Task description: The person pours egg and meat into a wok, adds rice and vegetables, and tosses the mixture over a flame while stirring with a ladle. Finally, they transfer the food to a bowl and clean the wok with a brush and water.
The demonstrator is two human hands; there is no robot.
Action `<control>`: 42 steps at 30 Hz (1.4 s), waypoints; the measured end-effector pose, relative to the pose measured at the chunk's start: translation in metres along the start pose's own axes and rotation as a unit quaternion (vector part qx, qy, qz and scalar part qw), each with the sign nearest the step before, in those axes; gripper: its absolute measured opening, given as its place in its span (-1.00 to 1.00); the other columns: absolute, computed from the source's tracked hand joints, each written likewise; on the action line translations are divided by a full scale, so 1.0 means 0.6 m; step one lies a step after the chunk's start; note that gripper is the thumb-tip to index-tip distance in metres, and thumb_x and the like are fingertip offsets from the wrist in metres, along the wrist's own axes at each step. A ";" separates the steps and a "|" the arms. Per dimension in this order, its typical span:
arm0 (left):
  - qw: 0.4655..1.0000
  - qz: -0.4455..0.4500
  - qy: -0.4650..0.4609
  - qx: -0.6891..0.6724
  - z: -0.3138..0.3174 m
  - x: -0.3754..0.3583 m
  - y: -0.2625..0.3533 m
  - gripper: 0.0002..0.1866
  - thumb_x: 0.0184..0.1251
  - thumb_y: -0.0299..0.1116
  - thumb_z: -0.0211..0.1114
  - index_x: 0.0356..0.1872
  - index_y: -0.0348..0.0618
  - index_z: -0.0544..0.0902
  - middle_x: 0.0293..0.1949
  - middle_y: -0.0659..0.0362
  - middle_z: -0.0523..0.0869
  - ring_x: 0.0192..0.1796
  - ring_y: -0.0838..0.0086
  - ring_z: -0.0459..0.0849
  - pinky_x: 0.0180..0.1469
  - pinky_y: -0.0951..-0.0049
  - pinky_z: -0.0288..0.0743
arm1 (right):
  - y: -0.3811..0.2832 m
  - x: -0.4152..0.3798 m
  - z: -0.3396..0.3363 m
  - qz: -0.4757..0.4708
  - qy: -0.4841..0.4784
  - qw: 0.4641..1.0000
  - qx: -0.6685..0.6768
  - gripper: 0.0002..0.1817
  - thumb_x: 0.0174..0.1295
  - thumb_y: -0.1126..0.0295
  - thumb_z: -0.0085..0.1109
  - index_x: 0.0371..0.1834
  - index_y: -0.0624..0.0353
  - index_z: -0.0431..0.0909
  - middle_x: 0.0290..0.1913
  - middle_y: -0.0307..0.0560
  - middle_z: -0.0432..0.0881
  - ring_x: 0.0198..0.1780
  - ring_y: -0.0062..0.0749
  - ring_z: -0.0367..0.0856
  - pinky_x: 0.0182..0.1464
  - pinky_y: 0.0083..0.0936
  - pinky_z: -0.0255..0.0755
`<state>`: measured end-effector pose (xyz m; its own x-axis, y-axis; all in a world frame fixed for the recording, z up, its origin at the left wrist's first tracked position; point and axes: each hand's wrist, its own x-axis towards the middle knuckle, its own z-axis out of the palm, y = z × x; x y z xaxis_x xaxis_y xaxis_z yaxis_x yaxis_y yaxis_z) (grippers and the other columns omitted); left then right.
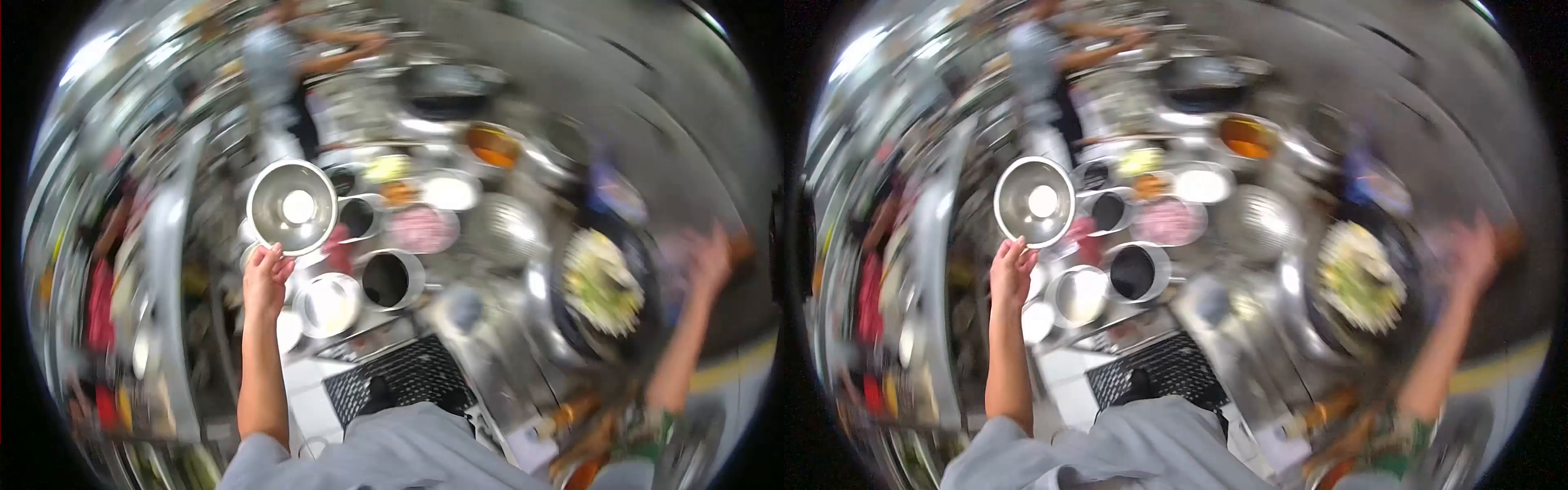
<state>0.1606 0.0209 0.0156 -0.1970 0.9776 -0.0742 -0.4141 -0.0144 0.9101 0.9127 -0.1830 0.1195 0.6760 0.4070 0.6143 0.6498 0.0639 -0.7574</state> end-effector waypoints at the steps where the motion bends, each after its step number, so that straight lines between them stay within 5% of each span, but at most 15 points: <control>1: 0.997 0.013 0.075 0.024 -0.105 -0.011 0.036 -0.88 0.39 -0.44 0.30 -0.34 -0.11 0.52 -0.31 0.22 0.67 -0.33 0.55 0.69 -0.25 0.57 0.64 | 0.040 0.009 -0.013 -0.041 -0.001 0.998 -0.053 -0.35 0.22 0.47 0.10 0.46 0.26 0.31 -0.05 -0.03 0.69 -0.21 -0.44 0.63 -0.20 -0.50 0.53; 8: 0.885 -0.014 0.465 0.010 -0.728 -0.162 0.046 -0.93 0.40 -0.50 0.23 -0.20 -0.28 0.56 -0.32 0.15 0.67 -0.40 0.50 0.68 -0.35 0.56 0.70 | 0.149 0.169 -0.066 0.126 -0.004 0.985 -0.117 -0.35 0.14 0.25 0.37 0.34 0.05 0.42 -0.13 -0.11 0.70 -0.22 -0.11 0.68 -0.34 -0.12 0.58; 11: 0.846 0.032 0.525 -0.088 -0.859 -0.151 0.028 -0.81 0.41 -0.49 0.21 -0.08 -0.43 0.56 -0.20 0.01 0.65 -0.30 0.40 0.70 -0.26 0.55 0.75 | -0.148 -0.047 0.051 0.183 0.132 0.972 0.067 -0.48 0.27 0.43 0.22 0.32 0.04 0.38 -0.25 -0.20 0.65 -0.42 -0.34 0.61 -0.50 -0.37 0.53; 15: 0.880 0.105 0.450 0.111 -1.017 -0.114 -0.005 -0.70 0.51 -0.30 0.11 0.04 -0.38 0.52 0.00 0.00 0.62 0.02 0.21 0.66 0.05 0.27 0.65 | 0.071 -0.014 0.042 -0.149 -0.028 0.973 -0.173 -0.44 0.35 0.39 -0.10 0.44 0.19 0.37 -0.34 -0.30 0.52 -0.34 -0.54 0.46 -0.21 -0.57 0.47; 19: 0.928 0.119 0.341 -0.091 -1.069 -0.070 0.019 -0.43 0.57 -0.17 -0.02 0.31 -0.54 0.27 0.28 -0.18 0.42 0.30 0.14 0.49 0.34 0.23 0.47 | -0.136 -0.092 0.134 0.007 0.104 0.993 0.058 -0.63 0.29 0.44 0.15 0.17 0.21 0.60 -0.43 -0.30 0.53 -0.47 -0.59 0.48 -0.34 -0.60 0.44; 20: 0.942 0.140 0.280 -0.119 -1.050 -0.021 0.010 -0.36 0.59 -0.13 -0.05 0.38 -0.58 0.20 0.35 -0.22 0.38 0.37 0.12 0.45 0.42 0.22 0.42 | -0.119 -0.094 0.144 0.020 0.123 0.984 0.127 -0.74 0.28 0.41 0.22 0.01 0.21 0.59 -0.51 -0.32 0.48 -0.57 -0.61 0.41 -0.47 -0.60 0.32; 21: 0.857 0.079 0.500 -0.098 -0.793 -0.010 0.055 -0.28 0.54 0.01 0.03 0.42 -0.45 0.21 0.41 -0.19 0.30 0.42 0.12 0.40 0.53 0.16 0.23 | -0.102 -0.096 0.151 0.030 0.144 0.969 0.197 -0.82 0.26 0.39 0.29 -0.14 0.21 0.57 -0.60 -0.34 0.43 -0.66 -0.63 0.35 -0.60 -0.60 0.19; 22: 0.889 0.093 0.444 -0.058 -0.739 0.006 0.027 -0.33 0.47 0.01 0.14 0.41 -0.27 0.33 0.35 -0.13 0.41 0.38 0.15 0.43 0.46 0.21 0.29 | -0.097 -0.101 0.159 0.037 0.167 0.949 0.264 -0.82 0.24 0.37 0.36 -0.30 0.21 0.56 -0.69 -0.36 0.38 -0.76 -0.65 0.28 -0.73 -0.59 0.07; 24: 0.973 0.062 0.189 0.114 -0.469 -0.003 -0.015 -0.39 0.44 -0.14 0.20 0.41 -0.24 0.35 0.38 0.03 0.42 0.33 0.21 0.47 0.30 0.22 0.41 | -0.098 -0.069 0.151 0.073 0.111 0.961 0.243 -0.80 0.25 0.35 0.35 -0.40 0.11 0.49 -0.74 -0.37 0.27 -0.79 -0.63 0.22 -0.72 -0.57 0.06; 26: 0.932 0.062 -0.014 0.356 -0.125 -0.058 -0.067 -0.47 0.36 -0.23 0.19 0.32 -0.21 0.48 0.25 0.07 0.57 0.22 0.32 0.54 0.21 0.38 0.42 | -0.122 -0.035 0.120 0.084 0.087 0.965 0.234 -0.68 0.28 0.31 0.31 -0.53 0.04 0.35 -0.75 -0.38 0.21 -0.80 -0.63 0.17 -0.72 -0.56 0.05; 27: 0.952 0.013 -0.207 0.223 0.010 -0.113 -0.106 -0.53 0.30 -0.36 0.25 0.23 -0.30 0.55 0.25 0.05 0.58 0.24 0.29 0.55 0.25 0.32 0.41 | -0.146 -0.032 0.105 0.081 0.080 0.963 0.243 -0.65 0.29 0.31 0.31 -0.55 0.03 0.32 -0.76 -0.38 0.20 -0.80 -0.63 0.16 -0.72 -0.55 0.05; 28: 0.910 -0.046 -0.310 0.271 0.153 -0.175 -0.119 -0.51 0.23 -0.48 0.33 0.23 -0.26 0.56 0.25 0.03 0.58 0.28 0.28 0.54 0.28 0.32 0.42 | -0.161 -0.028 0.094 0.080 0.069 0.962 0.253 -0.62 0.30 0.30 0.30 -0.57 0.01 0.28 -0.76 -0.38 0.20 -0.81 -0.63 0.14 -0.72 -0.55 0.05; 31: 0.669 0.329 -0.561 0.359 0.425 -0.297 -0.223 -0.35 0.19 -0.19 0.47 0.32 -0.06 0.51 0.36 -0.05 0.45 0.42 0.03 0.37 0.42 0.11 0.24 | -0.122 -0.048 0.108 0.088 0.073 0.941 0.317 -0.62 0.32 0.28 0.28 -0.57 0.00 0.27 -0.76 -0.39 0.17 -0.81 -0.63 0.11 -0.72 -0.52 0.03; 37: 0.601 0.375 -0.606 0.362 0.524 -0.357 -0.359 -0.73 0.24 -0.20 0.39 -0.34 -0.19 0.57 -0.29 -0.02 0.55 -0.18 -0.01 0.52 -0.09 0.04 0.39 | -0.142 0.039 0.024 0.246 0.050 0.921 0.297 -0.63 0.35 0.27 0.21 -0.54 -0.06 0.22 -0.73 -0.42 0.14 -0.76 -0.65 0.08 -0.68 -0.51 0.04; 42: 0.667 0.355 -0.591 0.282 0.544 -0.386 -0.248 -0.81 0.26 -0.33 0.37 -0.35 -0.20 0.56 -0.34 -0.01 0.52 -0.26 0.04 0.48 -0.19 0.09 0.33 | -0.153 -0.014 -0.011 0.258 0.096 0.930 0.243 -0.63 0.33 0.27 0.20 -0.58 -0.08 0.23 -0.73 -0.45 0.09 -0.78 -0.64 0.05 -0.70 -0.53 0.05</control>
<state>0.5579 -0.1350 0.0302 0.8110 0.2533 0.5274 -0.1241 -0.8065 0.5781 0.8495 -0.1982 0.1849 0.9346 0.3295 0.1342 0.0199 0.3280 -0.9445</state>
